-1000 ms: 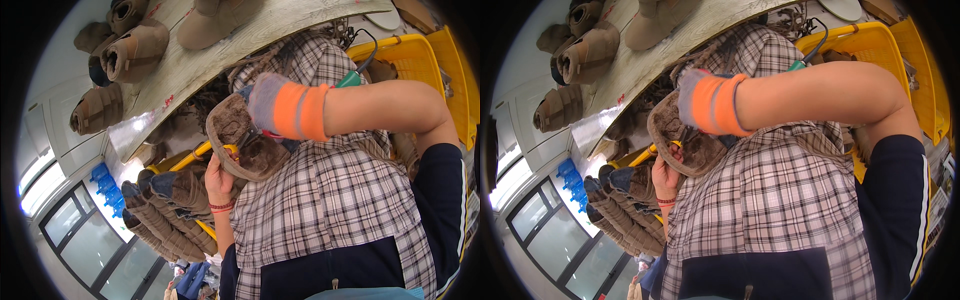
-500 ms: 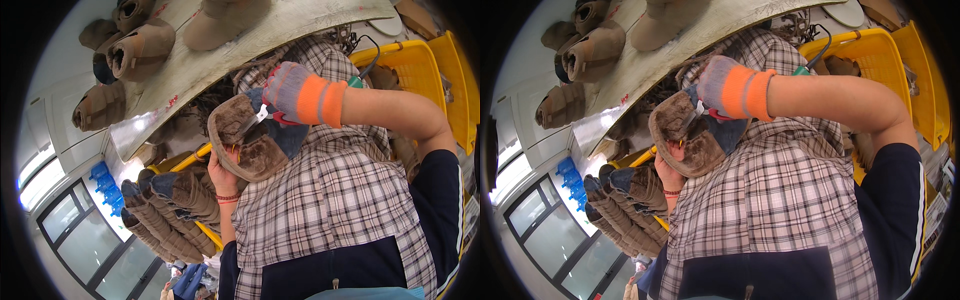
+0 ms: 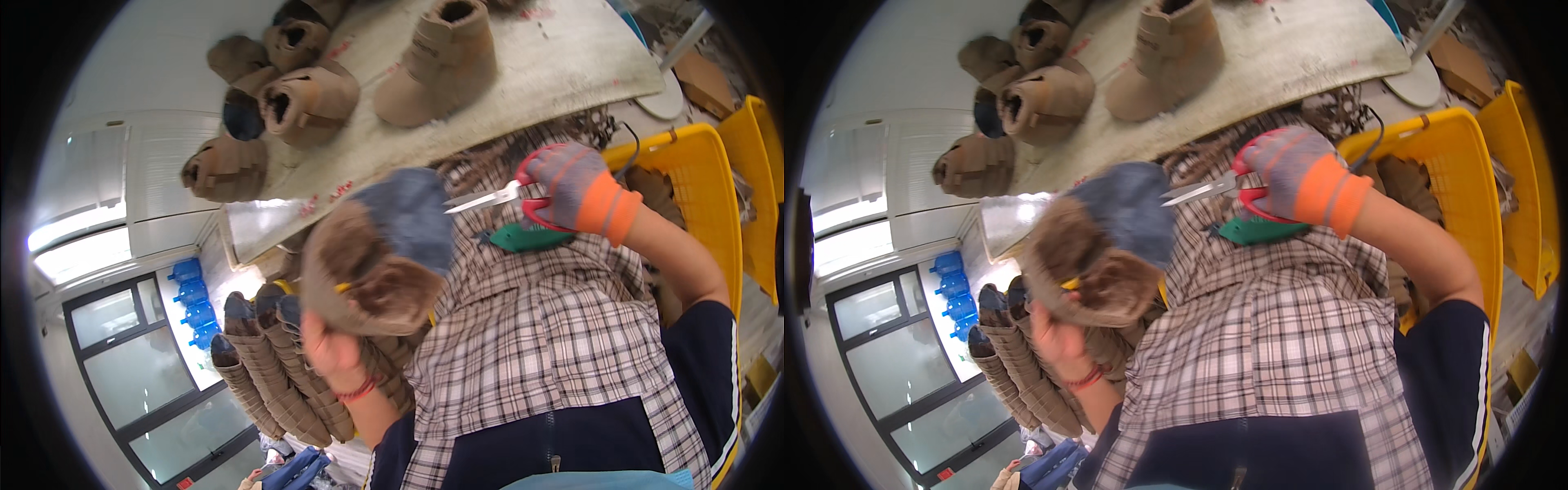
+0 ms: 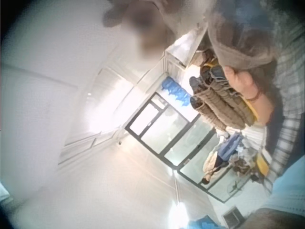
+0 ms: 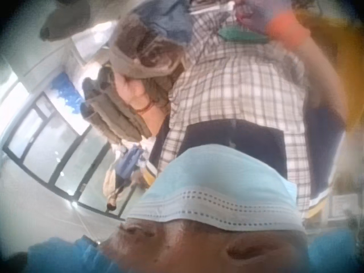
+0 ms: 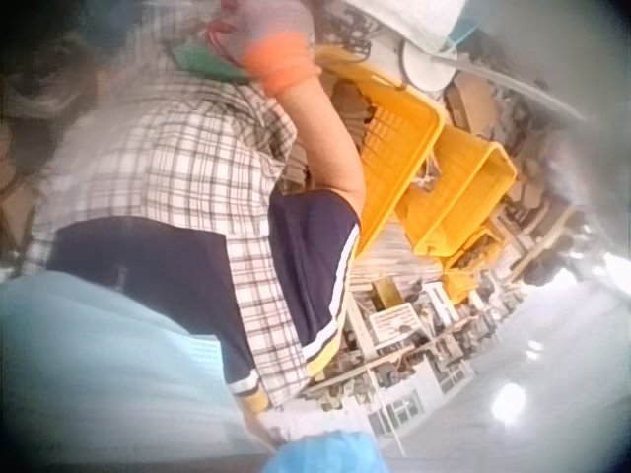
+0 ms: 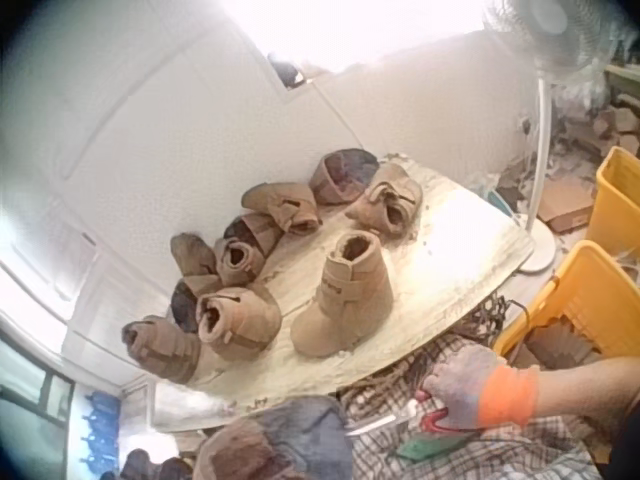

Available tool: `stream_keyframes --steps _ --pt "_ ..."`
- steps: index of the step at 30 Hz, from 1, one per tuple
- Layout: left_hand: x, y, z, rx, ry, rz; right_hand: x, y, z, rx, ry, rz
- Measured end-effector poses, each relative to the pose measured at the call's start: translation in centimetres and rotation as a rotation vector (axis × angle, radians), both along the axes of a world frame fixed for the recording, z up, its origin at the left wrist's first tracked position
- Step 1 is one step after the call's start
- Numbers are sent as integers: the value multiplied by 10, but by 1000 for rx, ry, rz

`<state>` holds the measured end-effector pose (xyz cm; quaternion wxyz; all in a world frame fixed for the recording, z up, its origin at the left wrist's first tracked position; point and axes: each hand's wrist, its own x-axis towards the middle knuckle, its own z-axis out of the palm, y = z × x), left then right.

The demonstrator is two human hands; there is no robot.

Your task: The person repeatedly picks up brown slip-on shoes from a yellow rack, uses red-handled scissors to trim the fuzzy interior lining, and places the shoes on a wooden table. The person also uses a green handheld device to treat the interior of the shoes. The process is repeated for multiple shoes.

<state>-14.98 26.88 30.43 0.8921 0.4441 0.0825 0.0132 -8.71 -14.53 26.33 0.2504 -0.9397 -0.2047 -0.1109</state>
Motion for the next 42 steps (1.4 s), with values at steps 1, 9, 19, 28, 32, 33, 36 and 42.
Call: stream_keyframes --steps 1,9,19,28,32,33,36,42 --pt "-1 7 27 285 -159 77 2 -10 3 34 -22 -40" --pt "89 -12 117 1276 -614 294 47 -51 -13 -9 -109 -460" --pt "327 -47 119 1914 -472 -522 65 -84 -12 44 -25 -666" --pt "325 -45 127 2213 -619 -236 75 -95 -22 -41 -262 -751" --pt "276 -93 121 1991 -963 358 68 -97 -21 -20 -303 -799" --pt "267 -111 112 1875 -1001 484 69 -97 -22 -11 -305 -803" --pt "261 -188 74 1683 -901 336 75 -95 -28 10 -328 -801" --pt "293 -290 71 1994 -152 -311 84 -91 -30 0 -248 -822"
